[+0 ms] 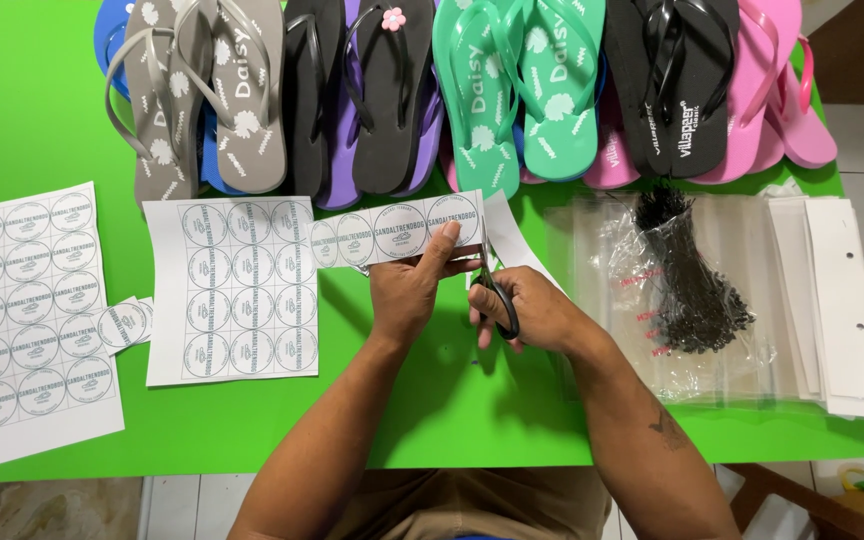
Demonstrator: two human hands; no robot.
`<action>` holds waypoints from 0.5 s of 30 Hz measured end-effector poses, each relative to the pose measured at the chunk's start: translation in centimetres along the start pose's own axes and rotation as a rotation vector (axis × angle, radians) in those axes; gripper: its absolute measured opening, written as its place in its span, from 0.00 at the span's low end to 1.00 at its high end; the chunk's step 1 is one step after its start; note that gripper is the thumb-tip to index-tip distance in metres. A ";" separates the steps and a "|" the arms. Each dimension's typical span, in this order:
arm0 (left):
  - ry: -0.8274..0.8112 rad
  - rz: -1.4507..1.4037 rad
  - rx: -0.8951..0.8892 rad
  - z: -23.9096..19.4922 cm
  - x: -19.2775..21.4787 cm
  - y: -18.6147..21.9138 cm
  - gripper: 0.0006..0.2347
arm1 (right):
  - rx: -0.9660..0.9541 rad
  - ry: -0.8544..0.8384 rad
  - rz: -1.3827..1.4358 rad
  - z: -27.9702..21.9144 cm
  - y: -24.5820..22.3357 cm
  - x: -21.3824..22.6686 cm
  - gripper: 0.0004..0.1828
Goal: Cutting circular labels from a printed sheet using scissors
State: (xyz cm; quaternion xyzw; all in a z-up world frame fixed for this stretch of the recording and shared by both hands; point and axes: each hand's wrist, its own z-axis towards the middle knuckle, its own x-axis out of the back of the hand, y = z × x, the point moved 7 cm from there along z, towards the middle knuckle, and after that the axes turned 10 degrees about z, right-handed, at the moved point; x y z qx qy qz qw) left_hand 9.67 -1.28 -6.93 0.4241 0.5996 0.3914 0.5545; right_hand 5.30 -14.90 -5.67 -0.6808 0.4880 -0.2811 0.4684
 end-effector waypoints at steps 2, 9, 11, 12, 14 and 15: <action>0.001 0.007 -0.006 0.0 0.0 0.1 0.10 | 0.003 0.003 -0.007 0.0 -0.1 0.0 0.31; 0.013 -0.002 0.005 0.1 0.2 -0.1 0.10 | -0.028 0.046 -0.015 -0.2 -0.2 0.0 0.33; 0.015 -0.003 0.005 0.0 0.0 0.2 0.10 | -0.032 0.051 -0.014 -0.2 -0.2 0.0 0.33; 0.018 -0.004 0.006 0.0 0.0 0.4 0.10 | -0.037 0.055 -0.014 -0.2 -0.2 0.0 0.33; 0.016 -0.007 0.005 0.0 0.1 0.2 0.10 | -0.037 0.057 -0.019 -0.1 -0.1 0.0 0.34; 0.015 -0.009 0.006 0.1 0.1 0.1 0.10 | -0.038 0.060 -0.023 -0.1 0.0 0.0 0.34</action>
